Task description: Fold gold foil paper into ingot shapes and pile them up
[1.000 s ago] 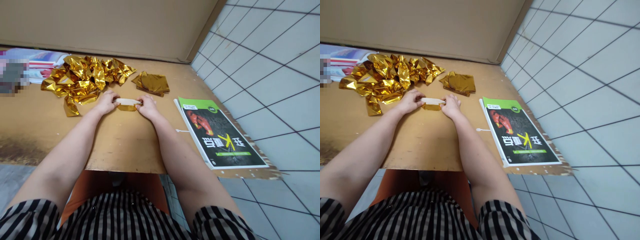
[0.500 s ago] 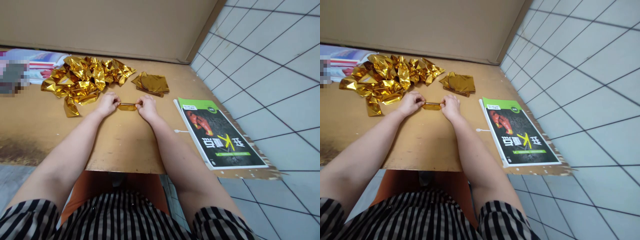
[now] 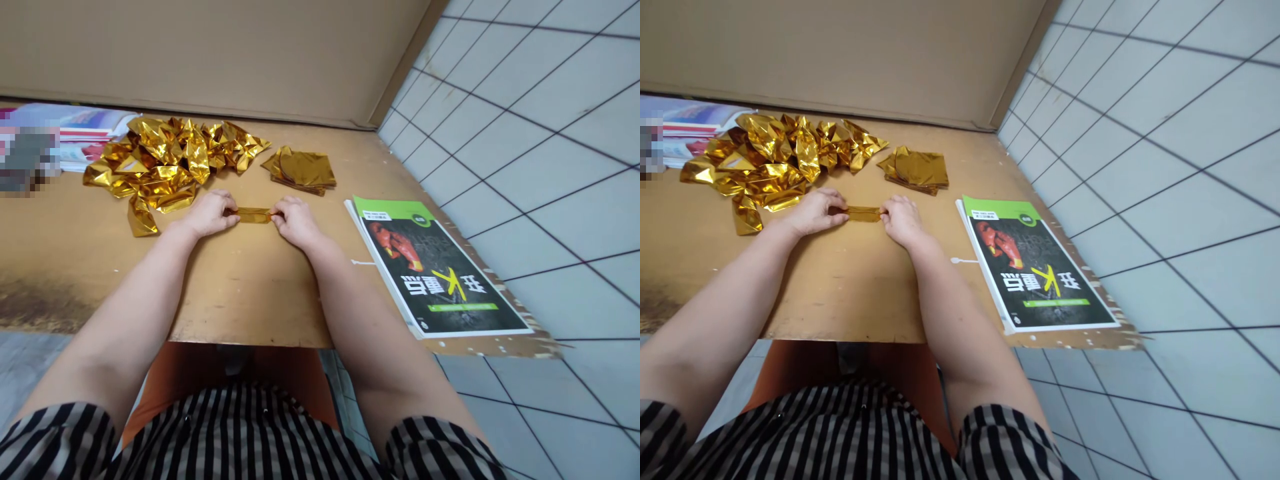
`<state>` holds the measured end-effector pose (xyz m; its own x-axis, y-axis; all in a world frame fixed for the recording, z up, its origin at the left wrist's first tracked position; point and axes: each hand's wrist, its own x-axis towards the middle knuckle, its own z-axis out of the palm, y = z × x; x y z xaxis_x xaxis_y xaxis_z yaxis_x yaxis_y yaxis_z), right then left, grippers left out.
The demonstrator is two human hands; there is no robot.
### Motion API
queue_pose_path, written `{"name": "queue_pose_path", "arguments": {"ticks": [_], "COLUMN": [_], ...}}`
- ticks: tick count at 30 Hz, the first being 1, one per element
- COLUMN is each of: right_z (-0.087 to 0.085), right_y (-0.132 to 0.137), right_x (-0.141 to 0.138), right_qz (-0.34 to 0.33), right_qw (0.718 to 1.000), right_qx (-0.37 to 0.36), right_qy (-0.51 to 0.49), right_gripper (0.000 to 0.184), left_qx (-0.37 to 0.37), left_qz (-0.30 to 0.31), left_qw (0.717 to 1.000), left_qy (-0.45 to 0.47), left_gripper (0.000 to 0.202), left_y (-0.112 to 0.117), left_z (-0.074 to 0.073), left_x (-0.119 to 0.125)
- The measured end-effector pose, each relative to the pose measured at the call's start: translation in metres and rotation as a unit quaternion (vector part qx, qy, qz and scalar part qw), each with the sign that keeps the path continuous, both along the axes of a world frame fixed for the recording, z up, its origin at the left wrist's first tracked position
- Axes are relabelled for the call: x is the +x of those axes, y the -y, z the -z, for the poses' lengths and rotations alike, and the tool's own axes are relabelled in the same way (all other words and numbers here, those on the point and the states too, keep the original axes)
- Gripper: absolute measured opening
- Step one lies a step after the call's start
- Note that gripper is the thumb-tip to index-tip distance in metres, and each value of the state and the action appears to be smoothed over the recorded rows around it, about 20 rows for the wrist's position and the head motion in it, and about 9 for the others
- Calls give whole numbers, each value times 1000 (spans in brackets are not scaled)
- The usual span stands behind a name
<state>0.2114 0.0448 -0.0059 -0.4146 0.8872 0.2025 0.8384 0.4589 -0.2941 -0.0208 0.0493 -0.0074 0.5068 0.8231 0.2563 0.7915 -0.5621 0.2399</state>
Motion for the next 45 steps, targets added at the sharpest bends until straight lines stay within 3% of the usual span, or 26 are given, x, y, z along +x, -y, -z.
{"name": "queue_pose_path", "arguments": {"ticks": [5,13,30,39,45], "right_z": [-7,-15,-14,-5,-2], "right_y": [8,15,10,9,16], "right_x": [-4,-8,-9,-15,-26], "right_qz": [3,3,37,-28,-102], "right_qw": [999,996,994,999,993], "right_qx": [-3,-4,8,-8,-50], "right_qy": [34,90,98,35,0], "right_gripper": [22,27,29,34,54], "left_qx": [2,13,16,6,-4], "left_qz": [7,26,14,35,53], "left_qw": [1000,997,998,998,997], "left_qy": [-14,-65,-51,-60,-50], "left_gripper": [27,30,34,40,43], "left_y": [1,10,11,13,9], "left_z": [0,-1,7,7,7], "left_x": [3,27,42,45,42]}}
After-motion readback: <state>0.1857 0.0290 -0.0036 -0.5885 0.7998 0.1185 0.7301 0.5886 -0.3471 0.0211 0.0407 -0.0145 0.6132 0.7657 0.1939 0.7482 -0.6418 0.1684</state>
